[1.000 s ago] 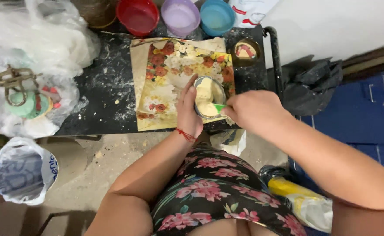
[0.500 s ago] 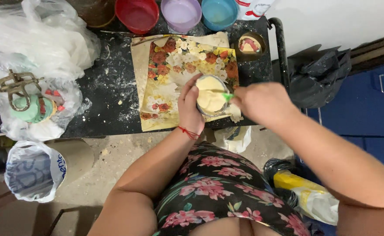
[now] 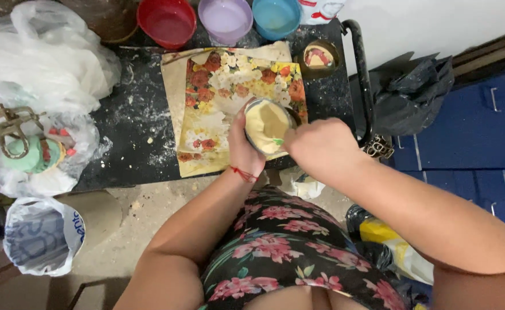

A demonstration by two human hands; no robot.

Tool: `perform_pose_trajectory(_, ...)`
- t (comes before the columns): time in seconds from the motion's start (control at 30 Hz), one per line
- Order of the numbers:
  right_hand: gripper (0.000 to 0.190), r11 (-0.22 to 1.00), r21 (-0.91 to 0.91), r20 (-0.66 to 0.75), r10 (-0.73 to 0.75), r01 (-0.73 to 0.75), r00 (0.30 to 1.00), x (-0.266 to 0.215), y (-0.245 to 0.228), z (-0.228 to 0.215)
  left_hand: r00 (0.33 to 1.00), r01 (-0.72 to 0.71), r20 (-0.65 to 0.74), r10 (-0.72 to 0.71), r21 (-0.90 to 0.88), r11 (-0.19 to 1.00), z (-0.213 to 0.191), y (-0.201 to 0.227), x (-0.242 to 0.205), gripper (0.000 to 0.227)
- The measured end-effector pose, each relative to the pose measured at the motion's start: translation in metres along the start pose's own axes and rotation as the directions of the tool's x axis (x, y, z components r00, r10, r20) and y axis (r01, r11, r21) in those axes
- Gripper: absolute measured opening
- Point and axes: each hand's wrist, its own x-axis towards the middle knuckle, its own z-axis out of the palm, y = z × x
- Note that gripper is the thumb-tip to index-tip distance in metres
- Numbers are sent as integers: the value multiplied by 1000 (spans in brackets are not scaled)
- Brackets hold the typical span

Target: The person scoops a white powder from a large container into a small bowl using a green spatula. They then add a liquid from a purple bowl and mix the contents thoroughly. Finally, the person scoops the mixed substance into a small round mold.

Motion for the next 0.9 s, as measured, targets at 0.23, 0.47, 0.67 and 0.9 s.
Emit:
perform_pose_trajectory(0.23, 30, 998, -62, 19, 19, -18, 1000, -4, 9, -15, 1000, 26, -13, -26, -17, 1000, -15, -15, 9, 53)
perform_pose_trajectory(0.47, 19, 992, 16, -117, 123, -122, 985, 2, 26, -19, 998, 53, 31, -53, 4, 999, -6, -16, 4, 53)
perform_pose_trajectory(0.67, 14, 956, 286, -242, 146, -73, 959, -31, 39, -23, 997, -33, 77, 31, 26, 999, 23, 16, -13, 61)
perform_pose_trajectory(0.9, 26, 784, 621, -422, 344, -9, 839, -51, 29, 57, 992, 120, 38, -121, 36, 992, 14, 2, -12, 62)
